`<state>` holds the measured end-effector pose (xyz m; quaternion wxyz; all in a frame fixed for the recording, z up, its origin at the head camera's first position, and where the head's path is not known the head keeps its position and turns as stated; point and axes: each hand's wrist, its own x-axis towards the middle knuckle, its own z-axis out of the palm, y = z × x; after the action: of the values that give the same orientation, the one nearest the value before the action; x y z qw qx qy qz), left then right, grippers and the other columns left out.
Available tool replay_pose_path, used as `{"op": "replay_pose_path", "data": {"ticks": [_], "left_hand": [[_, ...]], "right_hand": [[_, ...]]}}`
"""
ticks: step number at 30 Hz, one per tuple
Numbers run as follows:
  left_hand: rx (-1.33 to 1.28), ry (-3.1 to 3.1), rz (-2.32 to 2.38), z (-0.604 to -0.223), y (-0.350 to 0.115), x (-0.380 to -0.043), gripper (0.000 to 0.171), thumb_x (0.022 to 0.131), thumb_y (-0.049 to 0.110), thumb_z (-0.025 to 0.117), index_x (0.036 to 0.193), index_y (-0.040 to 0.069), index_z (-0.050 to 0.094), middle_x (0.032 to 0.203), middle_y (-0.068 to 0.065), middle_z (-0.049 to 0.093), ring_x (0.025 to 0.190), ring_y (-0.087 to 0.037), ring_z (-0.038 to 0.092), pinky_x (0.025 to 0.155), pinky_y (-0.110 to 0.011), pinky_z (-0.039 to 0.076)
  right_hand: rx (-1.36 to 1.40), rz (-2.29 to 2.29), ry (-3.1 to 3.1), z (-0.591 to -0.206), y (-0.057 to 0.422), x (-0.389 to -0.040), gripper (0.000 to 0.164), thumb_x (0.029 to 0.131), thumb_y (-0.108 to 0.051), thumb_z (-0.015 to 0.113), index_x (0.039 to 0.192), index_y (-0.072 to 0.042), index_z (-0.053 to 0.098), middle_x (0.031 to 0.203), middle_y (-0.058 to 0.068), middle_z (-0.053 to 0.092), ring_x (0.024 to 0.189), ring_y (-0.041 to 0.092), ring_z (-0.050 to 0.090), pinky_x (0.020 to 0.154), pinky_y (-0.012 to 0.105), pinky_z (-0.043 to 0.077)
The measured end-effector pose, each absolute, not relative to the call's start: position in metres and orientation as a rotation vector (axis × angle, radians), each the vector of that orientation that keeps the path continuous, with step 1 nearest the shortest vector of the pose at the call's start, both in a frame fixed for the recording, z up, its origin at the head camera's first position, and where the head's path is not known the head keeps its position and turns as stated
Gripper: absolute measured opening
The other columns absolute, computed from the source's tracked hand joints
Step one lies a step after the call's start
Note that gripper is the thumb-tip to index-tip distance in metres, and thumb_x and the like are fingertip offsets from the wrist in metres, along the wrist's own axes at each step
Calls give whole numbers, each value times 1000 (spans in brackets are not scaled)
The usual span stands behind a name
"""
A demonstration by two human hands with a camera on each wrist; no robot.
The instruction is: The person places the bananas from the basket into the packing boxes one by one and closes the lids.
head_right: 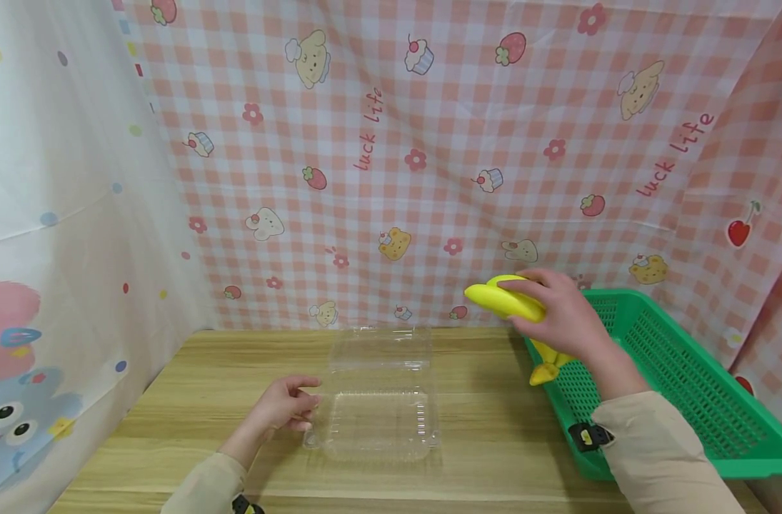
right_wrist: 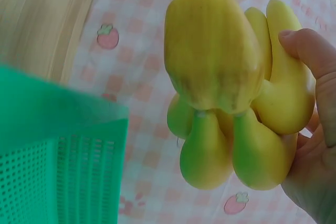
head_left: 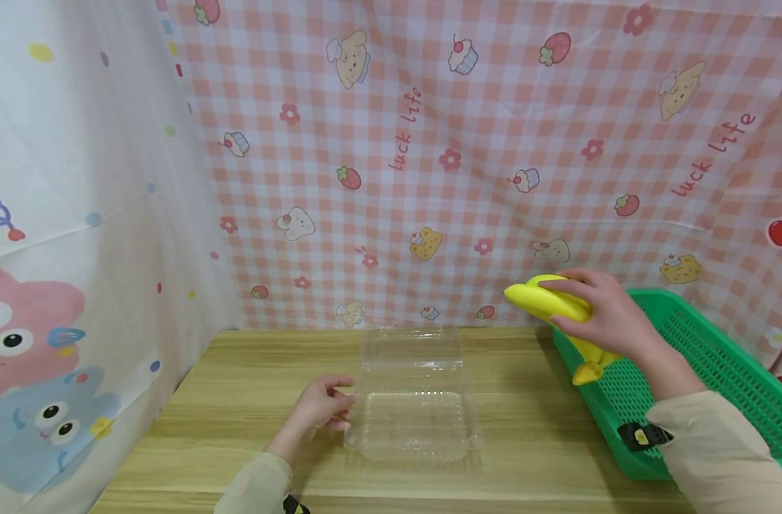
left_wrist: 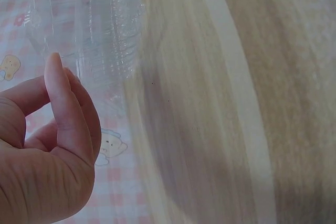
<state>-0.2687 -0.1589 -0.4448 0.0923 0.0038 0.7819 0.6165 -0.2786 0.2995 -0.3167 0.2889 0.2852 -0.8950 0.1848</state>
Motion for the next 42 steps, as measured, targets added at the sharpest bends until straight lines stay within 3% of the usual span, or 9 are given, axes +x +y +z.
{"op": "replay_pose_path", "data": {"ticks": [42], "left_hand": [[-11, 2300, 1847, -445, -160, -269, 41, 92, -4, 64, 132, -10, 53, 80, -11, 55, 60, -14, 55, 49, -25, 56]], "right_hand": [[1130, 641, -2251, -356, 187, -285, 48, 75, -16, 85, 120, -15, 70, 124, 13, 59, 105, 31, 54, 83, 46, 48]]}}
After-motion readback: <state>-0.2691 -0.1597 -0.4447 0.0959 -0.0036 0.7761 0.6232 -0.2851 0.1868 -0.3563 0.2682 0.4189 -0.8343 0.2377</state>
